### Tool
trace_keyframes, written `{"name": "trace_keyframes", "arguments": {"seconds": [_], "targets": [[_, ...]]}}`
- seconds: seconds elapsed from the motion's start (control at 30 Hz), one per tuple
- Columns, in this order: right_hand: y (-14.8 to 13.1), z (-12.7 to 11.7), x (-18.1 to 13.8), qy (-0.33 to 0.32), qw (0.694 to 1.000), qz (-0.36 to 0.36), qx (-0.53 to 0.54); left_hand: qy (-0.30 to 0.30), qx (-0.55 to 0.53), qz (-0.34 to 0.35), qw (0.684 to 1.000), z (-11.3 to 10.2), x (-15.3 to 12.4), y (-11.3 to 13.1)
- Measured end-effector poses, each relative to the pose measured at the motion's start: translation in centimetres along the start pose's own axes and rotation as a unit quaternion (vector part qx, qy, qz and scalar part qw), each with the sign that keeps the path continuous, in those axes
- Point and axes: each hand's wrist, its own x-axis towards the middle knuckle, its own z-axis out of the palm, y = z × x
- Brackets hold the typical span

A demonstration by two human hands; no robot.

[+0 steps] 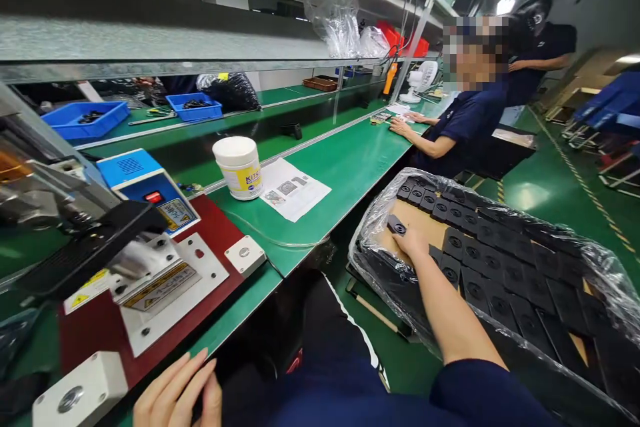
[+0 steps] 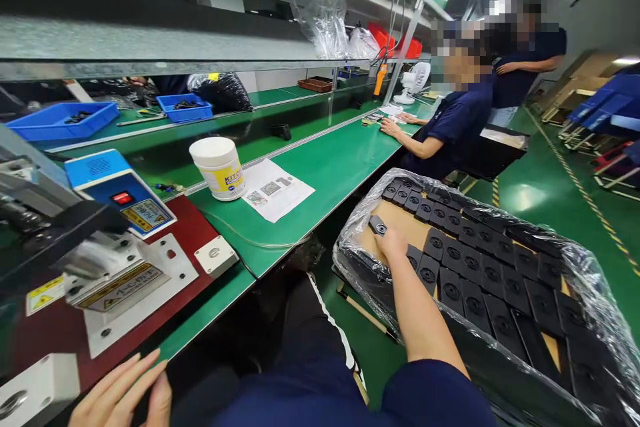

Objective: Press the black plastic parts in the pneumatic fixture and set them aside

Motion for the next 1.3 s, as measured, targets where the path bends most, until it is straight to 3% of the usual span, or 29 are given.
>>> {"name": "trace_keyframes", "arguments": {"seconds": [0.13, 0.2, 0.27, 0.3, 0.43, 0.53, 0.63, 0.77, 0.9, 1.13, 1.2, 1.3], "targets": [[-0.4, -1.1, -0.8, 0.039, 0.996, 0.018, 0.082, -0.039, -0.037, -0.038, 0.998, -0.6, -0.2, 1.2], [-1.7, -1.8, -2.4, 0.060, 0.981, -0.030, 0.180, -0.043, -0.078, -0.082, 0.993, -0.6, -0.4, 1.6], [-4.1, -2.5, -5.6, 0.037, 0.929, -0.161, 0.332, -0.042, -0.114, -0.124, 0.985, -0.2, 0.1, 2.0], [-5.6, -2.7, -7.7, -0.004, 0.897, -0.240, 0.372, -0.043, -0.129, -0.141, 0.981, 0.2, 0.6, 2.3], [-12.6, -2.9, -17.5, -0.154, 0.779, -0.528, 0.302, -0.074, -0.209, -0.258, 0.941, 1.1, 3.0, 3.2], [-16.8, -2.1, -23.1, -0.208, 0.672, -0.645, 0.299, -0.086, -0.283, -0.354, 0.887, 0.9, 4.1, 3.2], [-19.0, -0.7, -26.1, -0.251, 0.613, -0.678, 0.318, -0.059, -0.312, -0.417, 0.852, -0.2, 4.0, 2.6], [-20.0, 0.9, -27.6, -0.299, 0.596, -0.664, 0.337, 0.013, -0.320, -0.468, 0.824, -1.7, 3.4, 1.9], [-20.1, 1.7, -28.5, -0.339, 0.599, -0.608, 0.395, 0.067, -0.343, -0.527, 0.774, -2.2, 3.6, 1.8], [-20.2, 2.0, -29.1, -0.416, 0.583, -0.519, 0.467, 0.094, -0.382, -0.588, 0.707, -1.8, 3.4, 1.5], [-20.2, 1.9, -29.3, -0.415, 0.579, -0.515, 0.476, 0.111, -0.421, -0.610, 0.662, -1.6, 3.2, 1.5], [-20.5, 1.6, -29.7, -0.393, 0.584, -0.534, 0.468, 0.131, -0.491, -0.650, 0.566, -1.3, 3.2, 1.9]]}}
